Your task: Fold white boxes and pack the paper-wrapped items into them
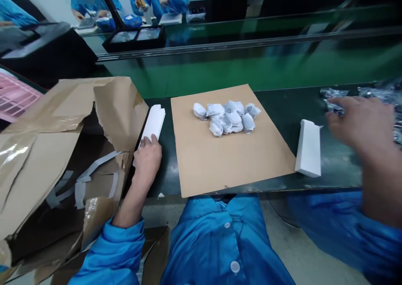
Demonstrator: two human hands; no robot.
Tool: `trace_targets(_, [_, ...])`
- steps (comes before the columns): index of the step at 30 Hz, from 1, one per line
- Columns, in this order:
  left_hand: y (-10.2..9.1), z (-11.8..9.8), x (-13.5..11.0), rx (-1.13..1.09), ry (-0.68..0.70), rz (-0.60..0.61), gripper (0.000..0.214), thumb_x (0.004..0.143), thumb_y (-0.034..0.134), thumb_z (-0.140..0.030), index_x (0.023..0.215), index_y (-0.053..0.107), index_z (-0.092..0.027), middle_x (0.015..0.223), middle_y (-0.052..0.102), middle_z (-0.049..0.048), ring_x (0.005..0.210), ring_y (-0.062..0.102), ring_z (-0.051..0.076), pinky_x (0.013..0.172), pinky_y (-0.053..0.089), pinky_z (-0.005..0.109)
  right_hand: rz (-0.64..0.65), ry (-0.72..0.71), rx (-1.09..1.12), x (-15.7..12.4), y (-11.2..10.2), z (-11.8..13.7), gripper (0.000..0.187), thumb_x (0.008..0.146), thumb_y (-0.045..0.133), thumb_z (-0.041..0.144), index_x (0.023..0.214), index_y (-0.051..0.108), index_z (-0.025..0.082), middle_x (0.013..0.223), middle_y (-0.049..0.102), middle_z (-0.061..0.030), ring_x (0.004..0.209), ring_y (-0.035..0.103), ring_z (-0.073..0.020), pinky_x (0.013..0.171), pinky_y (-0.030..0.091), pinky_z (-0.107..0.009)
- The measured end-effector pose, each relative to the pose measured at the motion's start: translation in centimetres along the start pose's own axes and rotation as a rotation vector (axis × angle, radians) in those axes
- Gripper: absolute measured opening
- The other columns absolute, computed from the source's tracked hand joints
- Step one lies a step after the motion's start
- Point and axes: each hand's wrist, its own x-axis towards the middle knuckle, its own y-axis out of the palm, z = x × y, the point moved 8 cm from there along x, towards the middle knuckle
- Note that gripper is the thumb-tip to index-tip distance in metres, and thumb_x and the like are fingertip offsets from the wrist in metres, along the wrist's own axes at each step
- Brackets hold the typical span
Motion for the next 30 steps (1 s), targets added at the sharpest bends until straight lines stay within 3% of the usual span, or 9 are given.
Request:
trace_targets(3, [-1.3, 0.2, 0.2, 0.048, -0.051, -0.039, 0.043, 0.095, 0.03, -0.021, 0.114, 0.066, -0.007, 0.086, 0.071, 0.0246, 0.078, 0.071, 0.038, 0.066, 0.052, 0.043, 0.007, -0.027, -0.125, -2.6, 5.3, 9.1, 0.027, 0.093, 0.057, 0.029, 0.117, 0.07, 0.022, 0.107, 0.075, -0.0154, 0.099, 0.07, -0.0335, 0.08, 0.053, -0.05])
trace_targets(7, [-2.7, 0.6, -0.1, 0.046, -0.051, -0.105, 0.034, 0.094, 0.042, -0.023, 0.106, 0.072, -0.012, 0.085, 0.074, 0.0218, 0.078, 0.072, 0.04, 0.067, 0.053, 0.048, 0.29, -0.152, 0.396, -6.7, 13.9, 22.5, 0.025, 0.094, 0.055, 0.021, 0.116, 0.067, 0.023, 0.113, 0.074, -0.0099, 0.103, 0.07, -0.027, 0.09, 0.056, -0.048])
trace_targets(12, [-4.1, -3.3, -5.8, -0.104, 0.019, -0.324, 0.03, 0.098, 0.048, -0.027, 0.114, 0.071, -0.016, 0.118, 0.073, 0.0173, 0.099, 0.073, 0.03, 0.081, 0.057, 0.042, 0.53, 0.36, 1.055, -7.8, 21.3, 27.5, 0.058, 0.092, 0.062, 0.041, 0.142, 0.044, 0.019, 0.141, 0.058, -0.0158, 0.117, 0.064, -0.0234, 0.096, 0.055, -0.039])
trace_targets(14, [-5.9, -6.5, -9.9, -0.347, 0.194, -0.481, 0.03, 0.093, 0.06, -0.023, 0.122, 0.068, -0.019, 0.116, 0.074, 0.0131, 0.101, 0.073, 0.026, 0.087, 0.057, 0.036, 0.43, 0.504, 1.177, -7.1, 21.5, 26.2, 0.052, 0.093, 0.059, 0.044, 0.135, 0.048, 0.016, 0.13, 0.063, -0.015, 0.107, 0.066, -0.0215, 0.089, 0.055, -0.035])
trace_targets(16, [-6.9, -9.5, -12.8, -0.534, 0.394, -0.374, 0.05, 0.087, 0.068, -0.02, 0.136, 0.059, -0.022, 0.128, 0.069, 0.011, 0.117, 0.067, 0.025, 0.1, 0.054, 0.037, 0.407, 0.518, 1.186, -6.2, 20.3, 24.2, 0.038, 0.094, 0.056, 0.041, 0.12, 0.057, 0.013, 0.111, 0.069, -0.0101, 0.094, 0.066, -0.0191, 0.08, 0.054, -0.03])
trace_targets(20, [-9.4, -6.5, -12.7, -0.995, 0.129, -0.367, 0.077, 0.082, 0.075, -0.028, 0.151, 0.04, -0.029, 0.152, 0.049, 0.0082, 0.138, 0.05, 0.029, 0.109, 0.049, 0.045, 0.83, 0.183, 0.997, -5.3, 15.9, 21.5, 0.03, 0.09, 0.063, 0.041, 0.095, 0.063, 0.012, 0.09, 0.064, -0.0029, 0.078, 0.057, -0.014, 0.064, 0.044, -0.022])
trace_targets(23, [-5.7, -5.8, -9.7, -1.211, -0.062, 0.123, 0.062, 0.079, 0.077, -0.039, 0.136, 0.059, -0.022, 0.12, 0.072, 0.01, 0.1, 0.072, 0.027, 0.081, 0.063, 0.037, 1.134, -0.14, 0.697, -7.0, 13.3, 21.3, 0.026, 0.095, 0.058, 0.039, 0.091, 0.064, 0.014, 0.081, 0.063, -0.0017, 0.072, 0.057, -0.014, 0.064, 0.043, -0.024])
trace_targets(26, [-2.1, -6.2, -8.8, -1.357, -0.237, 0.37, 0.033, 0.079, 0.077, -0.041, 0.101, 0.075, -0.017, 0.085, 0.075, 0.0041, 0.062, 0.069, 0.015, 0.056, 0.061, 0.025, 0.874, -0.228, 0.22, -7.4, 11.9, 21.3, 0.045, 0.094, 0.06, 0.043, 0.126, 0.057, 0.012, 0.107, 0.068, -0.0122, 0.092, 0.063, -0.0252, 0.077, 0.049, -0.035])
trace_targets(30, [-0.6, -7.7, -9.2, -1.596, -0.295, 0.565, 0.032, 0.078, 0.077, -0.039, 0.101, 0.073, -0.018, 0.088, 0.073, 0.0031, 0.066, 0.068, 0.014, 0.048, 0.059, 0.022, 0.504, -0.447, -0.133, -9.1, 10.4, 24.1, 0.068, 0.09, 0.065, 0.038, 0.142, 0.043, -0.001, 0.124, 0.062, -0.0253, 0.105, 0.06, -0.0358, 0.086, 0.051, -0.048])
